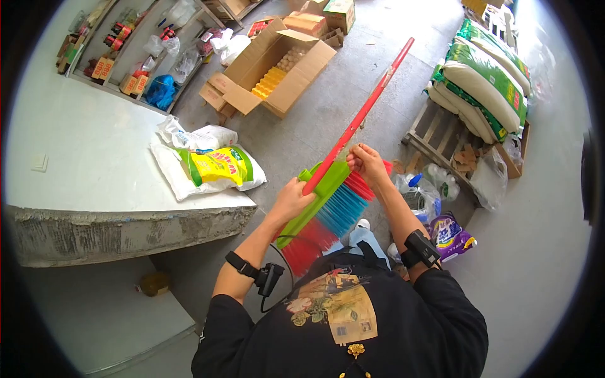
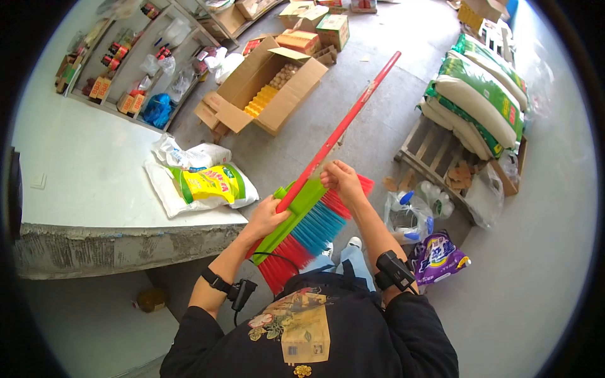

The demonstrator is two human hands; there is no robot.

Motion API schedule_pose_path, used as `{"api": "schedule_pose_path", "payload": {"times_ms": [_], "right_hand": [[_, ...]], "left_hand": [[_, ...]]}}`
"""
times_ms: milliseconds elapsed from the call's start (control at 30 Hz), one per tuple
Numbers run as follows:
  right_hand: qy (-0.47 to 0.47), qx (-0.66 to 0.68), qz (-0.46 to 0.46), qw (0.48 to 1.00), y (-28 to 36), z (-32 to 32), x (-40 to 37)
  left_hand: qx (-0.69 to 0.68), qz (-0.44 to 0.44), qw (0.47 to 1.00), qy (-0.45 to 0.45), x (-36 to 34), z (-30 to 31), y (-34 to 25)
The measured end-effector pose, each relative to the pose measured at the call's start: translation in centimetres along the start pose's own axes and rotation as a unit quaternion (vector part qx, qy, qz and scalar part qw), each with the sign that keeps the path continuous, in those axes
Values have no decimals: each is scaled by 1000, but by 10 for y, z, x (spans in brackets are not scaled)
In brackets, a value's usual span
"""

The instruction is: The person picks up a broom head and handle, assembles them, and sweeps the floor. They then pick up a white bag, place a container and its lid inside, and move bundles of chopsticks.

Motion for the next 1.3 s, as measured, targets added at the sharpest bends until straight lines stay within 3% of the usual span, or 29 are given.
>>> {"api": "schedule_pose_path", "payload": {"times_ms": [67,133,200,300,400,533,700,867,967,1067,1167,1300], "right_hand": [[-52,67,17,996,-6,35,13],[-245,238,159,926,39,159,20],[-280,129,181,934,106,192,-2],[-210,97,218,948,131,198,-9],[-248,76,199,945,138,220,-30],[-213,-70,113,968,134,232,-33],[-182,-136,91,970,125,203,-1],[-158,-134,90,974,127,175,49],[-178,-118,97,972,136,168,89],[-220,-34,140,965,161,171,134],[-255,1,187,949,204,175,162],[-248,89,221,939,245,202,187]], "left_hand": [[-2,-26,999,-21,3,1,-1],[-13,-29,998,-60,6,6,15],[-28,-17,993,-114,14,28,47],[-130,24,986,-101,38,43,59],[-212,117,964,-107,40,55,77],[-284,103,949,-94,41,66,67],[-194,72,976,-74,52,76,64],[-54,-69,993,-77,68,88,31],[12,-65,996,-57,92,92,15],[36,-180,980,-75,127,102,-11],[92,-180,979,-12,167,111,-33],[163,-293,941,38,219,120,-84]]}}
Point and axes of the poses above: each hand's wrist, its own x-axis towards the middle knuckle, its own z-axis out of the back of the hand, y = z × x, the point moved 9 cm from there along x, towards the middle knuckle, and after that the axes turned 9 degrees about z, right-handed, at the moved point
